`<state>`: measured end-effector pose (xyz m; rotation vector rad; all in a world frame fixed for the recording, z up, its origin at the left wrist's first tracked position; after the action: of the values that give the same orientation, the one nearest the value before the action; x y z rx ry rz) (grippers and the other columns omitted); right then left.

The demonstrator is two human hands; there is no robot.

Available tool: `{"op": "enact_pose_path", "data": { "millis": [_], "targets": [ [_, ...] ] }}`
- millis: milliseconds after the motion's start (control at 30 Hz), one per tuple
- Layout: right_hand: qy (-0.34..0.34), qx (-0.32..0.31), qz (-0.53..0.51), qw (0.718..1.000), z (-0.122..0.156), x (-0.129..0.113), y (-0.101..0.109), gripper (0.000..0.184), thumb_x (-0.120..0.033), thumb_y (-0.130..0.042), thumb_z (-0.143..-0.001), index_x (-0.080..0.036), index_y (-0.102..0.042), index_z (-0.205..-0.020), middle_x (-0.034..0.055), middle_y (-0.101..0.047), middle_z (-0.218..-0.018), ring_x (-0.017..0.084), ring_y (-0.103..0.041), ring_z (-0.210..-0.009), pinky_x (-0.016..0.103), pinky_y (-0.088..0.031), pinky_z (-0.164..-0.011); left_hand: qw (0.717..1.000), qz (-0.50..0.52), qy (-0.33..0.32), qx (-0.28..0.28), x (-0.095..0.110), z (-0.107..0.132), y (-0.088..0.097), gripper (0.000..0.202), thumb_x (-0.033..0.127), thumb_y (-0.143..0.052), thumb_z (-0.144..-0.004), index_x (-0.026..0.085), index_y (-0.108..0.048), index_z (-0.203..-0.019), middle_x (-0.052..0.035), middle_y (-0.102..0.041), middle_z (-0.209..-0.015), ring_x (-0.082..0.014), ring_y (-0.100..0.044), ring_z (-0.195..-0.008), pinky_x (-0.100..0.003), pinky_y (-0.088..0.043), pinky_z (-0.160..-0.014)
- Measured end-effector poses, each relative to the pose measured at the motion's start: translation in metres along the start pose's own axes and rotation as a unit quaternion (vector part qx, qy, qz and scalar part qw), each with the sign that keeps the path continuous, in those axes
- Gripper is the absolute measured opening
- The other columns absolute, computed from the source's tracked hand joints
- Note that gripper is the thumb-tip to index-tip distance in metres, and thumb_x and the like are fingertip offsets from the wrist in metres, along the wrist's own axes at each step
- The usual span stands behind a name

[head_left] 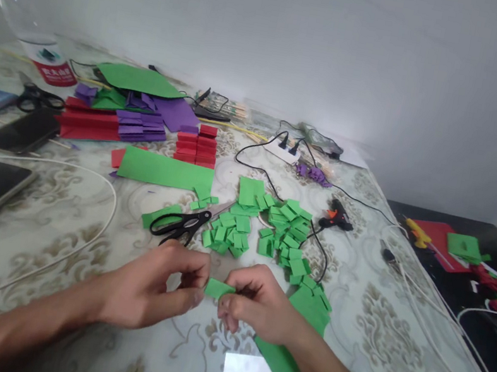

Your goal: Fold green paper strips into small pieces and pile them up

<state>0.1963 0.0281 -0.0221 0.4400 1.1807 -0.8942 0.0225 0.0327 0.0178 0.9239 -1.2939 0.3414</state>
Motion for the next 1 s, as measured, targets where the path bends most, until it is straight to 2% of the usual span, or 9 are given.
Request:
{"op": "enact_pose_path", "data": {
  "millis": [133,233,367,500,600,700,833,933,1000],
  "targets": [
    [-0.002,-0.007,0.022,1.000,0.000,0.004,-0.004,0.012,-0.025,-0.071,-0.073,-0.016,-0.070,-0.065,-0.0022,-0.064,-0.051,0.011,-0.057,-0.046,0.021,-0.039,-0.045,1.000,-0.026,-0.012,0.002,-0.004,-0.001,-0.010,0.027,0.037,-0.059,-0.098,0.019,-0.056,-0.079,0.0034,-0.058,-0.069,-0.0132,-0.053,-0.064,-0.024,-0.038,-0.060],
    [-0.007,-0.018,0.034,0.999,0.000,0.006,-0.006,0.010,-0.023,-0.069,-0.073,-0.016,-0.071,-0.067,-0.0023,-0.066,-0.053,0.011,-0.057,-0.047,0.021,-0.040,-0.046,1.000,-0.008,-0.021,-0.012,-0.005,-0.001,-0.018,0.029,0.032,-0.053,-0.102,0.019,-0.057,-0.076,0.0047,-0.054,-0.063,-0.0112,-0.052,-0.060,-0.022,-0.038,-0.058],
    [-0.008,-0.030,0.032,0.999,0.000,0.006,-0.006,0.011,-0.024,-0.071,-0.074,-0.016,-0.072,-0.067,-0.0021,-0.066,-0.054,0.011,-0.057,-0.047,0.021,-0.039,-0.046,0.999,-0.010,-0.031,0.002,-0.005,-0.001,-0.016,0.025,0.024,-0.056,-0.098,0.018,-0.057,-0.074,0.0051,-0.051,-0.063,-0.0095,-0.048,-0.059,-0.021,-0.037,-0.057],
    [-0.005,-0.027,0.029,0.999,0.000,0.004,-0.005,0.014,-0.027,-0.071,-0.077,-0.016,-0.071,-0.068,-0.0026,-0.064,-0.052,0.009,-0.050,-0.042,0.022,-0.035,-0.044,0.999,0.018,-0.031,-0.002,-0.003,-0.003,-0.011,0.027,0.022,-0.057,-0.096,0.018,-0.054,-0.070,0.0061,-0.049,-0.059,-0.0085,-0.044,-0.056,-0.020,-0.035,-0.055],
    [0.006,-0.015,0.021,1.000,0.000,0.002,-0.006,0.017,-0.028,-0.072,-0.078,-0.017,-0.069,-0.066,-0.0013,-0.066,-0.054,0.009,-0.050,-0.044,0.024,-0.037,-0.048,0.999,0.036,-0.024,-0.009,-0.003,-0.005,-0.009,0.029,0.024,-0.056,-0.098,0.018,-0.054,-0.069,0.0053,-0.052,-0.059,-0.0092,-0.047,-0.056,-0.021,-0.037,-0.055],
    [0.026,0.009,0.024,0.999,-0.001,0.000,-0.007,0.027,-0.038,-0.070,-0.089,-0.016,-0.071,-0.073,0.0010,-0.069,-0.059,0.009,-0.051,-0.046,0.024,-0.039,-0.050,0.999,0.038,-0.021,-0.008,-0.005,-0.005,-0.009,0.031,0.028,-0.055,-0.101,0.018,-0.057,-0.072,0.0042,-0.056,-0.060,-0.0102,-0.051,-0.057,-0.021,-0.040,-0.056],
    [0.091,0.085,-0.039,0.991,-0.004,-0.007,-0.002,0.029,-0.046,-0.078,-0.089,-0.018,-0.070,-0.091,-0.0012,-0.071,-0.064,0.013,-0.066,-0.060,0.025,-0.052,-0.061,0.996,-0.061,-0.057,0.038,-0.006,-0.001,-0.004,0.021,0.027,-0.055,-0.102,0.019,-0.064,-0.085,0.0026,-0.062,-0.070,-0.0110,-0.057,-0.062,-0.021,-0.045,-0.059],
    [0.096,0.109,-0.059,0.988,-0.007,-0.006,0.002,0.033,-0.049,-0.079,-0.088,-0.017,-0.070,-0.092,-0.0008,-0.072,-0.068,0.012,-0.068,-0.061,0.025,-0.056,-0.063,0.984,-0.127,-0.080,0.092,-0.008,0.001,-0.002,0.008,0.024,-0.062,-0.099,0.019,-0.062,-0.105,0.0029,-0.065,-0.076,-0.0120,-0.064,-0.066,-0.021,-0.051,-0.063],
    [0.093,0.116,-0.074,0.986,-0.009,-0.004,0.004,0.036,-0.051,-0.081,-0.087,-0.017,-0.071,-0.093,-0.0006,-0.073,-0.070,0.012,-0.069,-0.061,0.025,-0.057,-0.064,0.974,-0.158,-0.095,0.133,-0.009,0.001,-0.002,0.027,0.024,-0.067,-0.096,0.020,-0.056,-0.120,0.0044,-0.066,-0.077,-0.0127,-0.067,-0.067,-0.021,-0.053,-0.064]
  ]
}}
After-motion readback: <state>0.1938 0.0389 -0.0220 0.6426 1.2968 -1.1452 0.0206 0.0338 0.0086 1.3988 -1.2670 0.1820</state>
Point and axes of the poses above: each hand's wrist, its own z-axis away from the middle knuckle, its own y-axis out of the back of the hand, x = y × z, the point moved 5 cm from there along -z, towards the middle knuckle
